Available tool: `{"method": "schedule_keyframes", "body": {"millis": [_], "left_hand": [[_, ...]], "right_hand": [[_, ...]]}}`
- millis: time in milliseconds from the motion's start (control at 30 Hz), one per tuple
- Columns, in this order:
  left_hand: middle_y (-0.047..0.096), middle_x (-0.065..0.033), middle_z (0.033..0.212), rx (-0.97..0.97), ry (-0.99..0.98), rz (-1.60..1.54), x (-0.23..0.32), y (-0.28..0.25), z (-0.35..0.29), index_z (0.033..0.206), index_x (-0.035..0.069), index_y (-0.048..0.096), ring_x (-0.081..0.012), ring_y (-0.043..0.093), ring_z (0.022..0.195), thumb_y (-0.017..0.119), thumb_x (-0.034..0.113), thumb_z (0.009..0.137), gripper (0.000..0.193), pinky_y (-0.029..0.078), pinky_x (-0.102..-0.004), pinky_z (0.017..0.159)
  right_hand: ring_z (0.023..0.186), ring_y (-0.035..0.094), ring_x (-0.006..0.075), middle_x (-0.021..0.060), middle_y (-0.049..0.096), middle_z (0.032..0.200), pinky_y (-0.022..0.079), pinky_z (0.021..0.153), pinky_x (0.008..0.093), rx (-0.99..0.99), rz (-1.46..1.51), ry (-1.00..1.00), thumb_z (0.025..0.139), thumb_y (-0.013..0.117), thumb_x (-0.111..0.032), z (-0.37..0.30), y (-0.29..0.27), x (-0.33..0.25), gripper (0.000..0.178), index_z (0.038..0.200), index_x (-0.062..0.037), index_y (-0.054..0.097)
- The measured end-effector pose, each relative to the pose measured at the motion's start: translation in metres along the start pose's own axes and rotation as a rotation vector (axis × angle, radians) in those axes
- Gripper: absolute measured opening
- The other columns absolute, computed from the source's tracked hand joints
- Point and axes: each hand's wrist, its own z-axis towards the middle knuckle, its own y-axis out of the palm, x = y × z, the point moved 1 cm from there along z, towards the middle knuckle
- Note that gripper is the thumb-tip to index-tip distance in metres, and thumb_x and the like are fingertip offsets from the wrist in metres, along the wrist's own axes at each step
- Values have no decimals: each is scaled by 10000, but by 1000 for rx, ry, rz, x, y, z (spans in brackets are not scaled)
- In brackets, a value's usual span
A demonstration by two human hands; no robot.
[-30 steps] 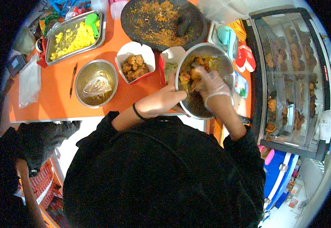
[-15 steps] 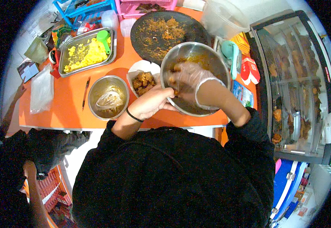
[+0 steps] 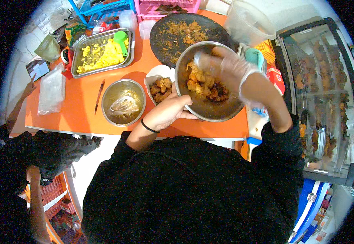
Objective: The person scoops rice from a rice cooker into a bowl, mixes it with a spatula, then transfers the rice into a takeaway container. They add fried chicken pieces from a heated display case into the container and close it.
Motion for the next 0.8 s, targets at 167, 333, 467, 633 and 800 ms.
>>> {"method": "schedule_keyframes", "body": {"millis": [167, 333, 467, 633, 800], "left_hand": [[572, -139, 1205, 19, 19, 43, -2, 3, -2, 1323, -18, 394, -245, 624, 1035, 449, 129, 918, 435, 575, -379, 827], [553, -125, 1241, 62, 43, 25, -6, 6, 1, 1361, 15, 363, -239, 602, 1081, 448, 134, 916, 468, 566, -378, 846], [526, -136, 1279, 16, 83, -12, -10, 7, 1, 1394, 38, 300, -246, 596, 1099, 457, 117, 893, 531, 568, -388, 844], [499, -162, 1306, 45, 24, -15, -1, -1, -5, 1403, 40, 272, -250, 601, 1089, 454, 102, 873, 564, 578, -382, 826], [545, -150, 1255, 169, 70, 73, -5, 2, -5, 1338, -29, 382, -235, 612, 1064, 432, 130, 903, 466, 568, -360, 844]], "right_hand": [[1254, 444, 359, 195, 222, 1486, 454, 960, 469, 78, -1267, -274, 910, 494, -237, 1, 43, 33, 393, 1303, -243, 496], [1099, 560, 351, 160, 385, 1413, 497, 903, 399, 94, -1011, 165, 902, 496, -175, 27, 37, 73, 355, 1253, -188, 550], [771, 627, 307, 173, 608, 872, 489, 694, 420, 72, -472, 85, 893, 514, -204, 27, -2, 55, 259, 1116, -86, 571], [1050, 578, 302, 141, 536, 1239, 466, 910, 367, -310, -675, -46, 884, 550, -172, 2, 5, 29, 414, 1294, -137, 498], [1096, 559, 431, 223, 293, 1443, 470, 939, 433, 100, -1122, 136, 863, 568, -289, 16, 54, 53, 541, 1373, -191, 418]]}}
